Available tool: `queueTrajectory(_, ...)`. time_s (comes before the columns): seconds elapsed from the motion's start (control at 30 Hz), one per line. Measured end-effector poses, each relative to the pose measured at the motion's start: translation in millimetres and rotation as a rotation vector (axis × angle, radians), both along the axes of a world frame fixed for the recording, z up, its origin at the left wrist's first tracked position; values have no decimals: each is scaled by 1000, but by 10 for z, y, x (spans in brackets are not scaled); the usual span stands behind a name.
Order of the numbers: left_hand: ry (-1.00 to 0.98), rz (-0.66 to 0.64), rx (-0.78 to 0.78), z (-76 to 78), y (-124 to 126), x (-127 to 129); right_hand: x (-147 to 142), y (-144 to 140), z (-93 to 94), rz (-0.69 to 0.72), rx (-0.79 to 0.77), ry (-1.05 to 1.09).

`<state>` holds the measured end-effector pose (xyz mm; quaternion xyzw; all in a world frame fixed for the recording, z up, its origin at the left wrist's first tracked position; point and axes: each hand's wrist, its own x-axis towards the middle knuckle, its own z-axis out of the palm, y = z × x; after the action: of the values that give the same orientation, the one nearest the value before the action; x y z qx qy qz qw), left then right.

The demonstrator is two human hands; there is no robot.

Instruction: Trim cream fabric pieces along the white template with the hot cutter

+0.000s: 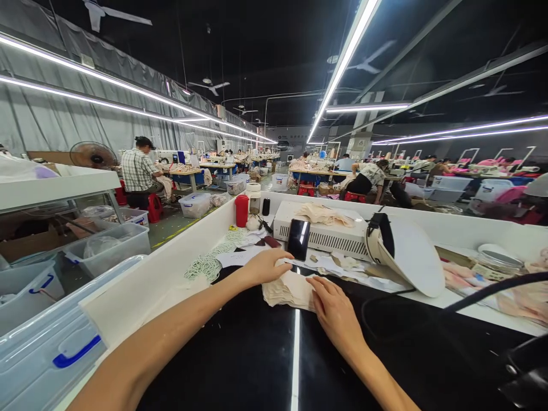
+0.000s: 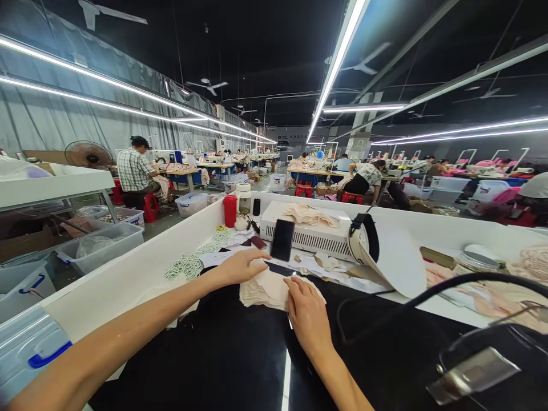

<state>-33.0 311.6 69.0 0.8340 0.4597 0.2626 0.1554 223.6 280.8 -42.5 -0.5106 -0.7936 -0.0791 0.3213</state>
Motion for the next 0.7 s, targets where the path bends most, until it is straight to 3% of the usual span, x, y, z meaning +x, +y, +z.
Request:
queueTrajectory(0.2, 159, -85, -66, -338, -40, -11, 71, 29, -230, 45, 4, -41)
queueTrajectory(0.33, 184, -88, -57, -419, -98, -56, 61, 40, -258, 62, 44, -51)
queueTrajectory(0.43, 169, -79, -44, -336, -110, -83, 55, -10, -226, 70, 78, -57)
queueTrajectory(0.53, 139, -20, -37, -144, -157, -231, 76, -172, -192, 112, 99, -53)
queueTrajectory(0.7, 175, 185, -91, 207, -450, -895, 186, -627, -148, 293, 117, -42)
